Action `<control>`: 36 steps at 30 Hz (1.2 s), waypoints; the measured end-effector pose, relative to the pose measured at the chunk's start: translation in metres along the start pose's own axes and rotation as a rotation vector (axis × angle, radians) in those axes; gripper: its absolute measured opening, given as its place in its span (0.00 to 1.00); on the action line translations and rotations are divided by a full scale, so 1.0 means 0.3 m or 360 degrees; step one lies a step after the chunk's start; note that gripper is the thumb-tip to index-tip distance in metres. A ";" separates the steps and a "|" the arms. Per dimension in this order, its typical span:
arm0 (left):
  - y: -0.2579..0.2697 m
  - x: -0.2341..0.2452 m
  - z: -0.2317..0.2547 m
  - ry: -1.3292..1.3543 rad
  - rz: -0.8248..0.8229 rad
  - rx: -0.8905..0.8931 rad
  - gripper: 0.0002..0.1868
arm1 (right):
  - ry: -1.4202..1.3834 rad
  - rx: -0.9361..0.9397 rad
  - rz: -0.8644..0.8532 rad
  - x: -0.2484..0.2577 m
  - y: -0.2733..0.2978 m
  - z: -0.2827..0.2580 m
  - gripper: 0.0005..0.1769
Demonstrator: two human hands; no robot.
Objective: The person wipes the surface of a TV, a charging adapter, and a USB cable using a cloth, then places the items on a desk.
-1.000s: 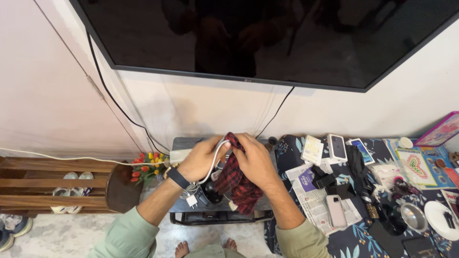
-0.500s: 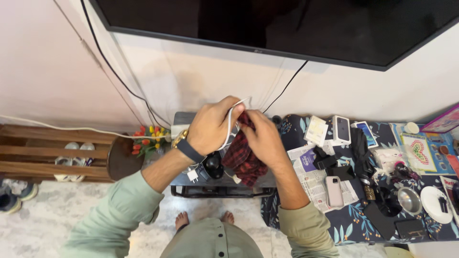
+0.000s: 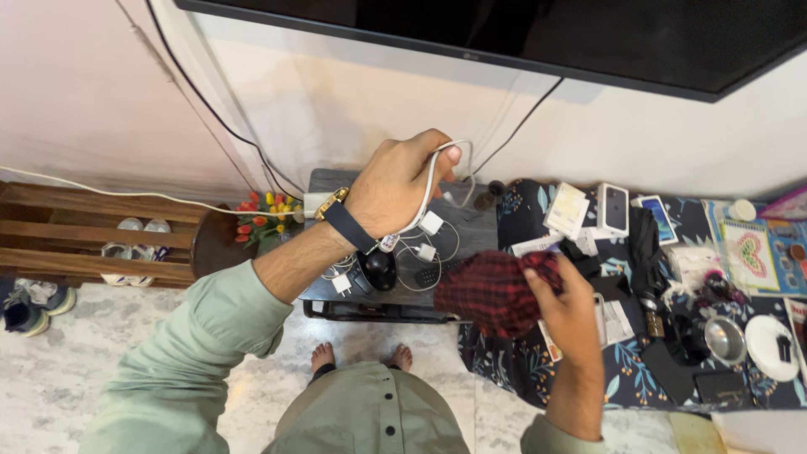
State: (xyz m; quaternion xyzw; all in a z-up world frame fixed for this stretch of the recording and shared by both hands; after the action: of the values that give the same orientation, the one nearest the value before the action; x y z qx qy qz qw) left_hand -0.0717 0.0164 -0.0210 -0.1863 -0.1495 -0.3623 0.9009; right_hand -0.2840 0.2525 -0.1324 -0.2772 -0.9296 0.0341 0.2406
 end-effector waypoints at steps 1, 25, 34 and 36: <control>-0.008 -0.019 -0.017 0.0004 -0.0025 0.0056 0.22 | 0.0028 -0.0061 0.0045 0.033 0.034 0.009 0.09; -0.401 -0.498 -0.609 -0.0247 -0.0305 -0.0035 0.18 | 0.0030 -0.0625 0.0650 0.216 0.523 0.143 0.07; -0.472 -0.682 -0.769 -0.0180 0.0088 0.0069 0.16 | 0.0124 -0.0671 0.0765 0.248 0.535 0.156 0.07; -0.473 -0.700 -0.793 -0.0204 0.0106 0.0122 0.16 | 0.0095 -0.0683 0.0778 0.254 0.539 0.167 0.07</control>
State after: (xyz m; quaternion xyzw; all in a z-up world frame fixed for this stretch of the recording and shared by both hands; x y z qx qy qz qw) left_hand -0.2857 -0.0585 -0.2845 -0.1795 -0.2144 -0.3136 0.9075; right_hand -0.2822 0.4329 -0.1758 -0.5375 -0.8140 -0.1141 0.1885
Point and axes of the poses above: each hand's wrist, its own y-axis away from the middle knuckle, its own x-axis out of the back of the hand, z = x × y, the point moved 1 cm from there along -y, towards the middle knuckle
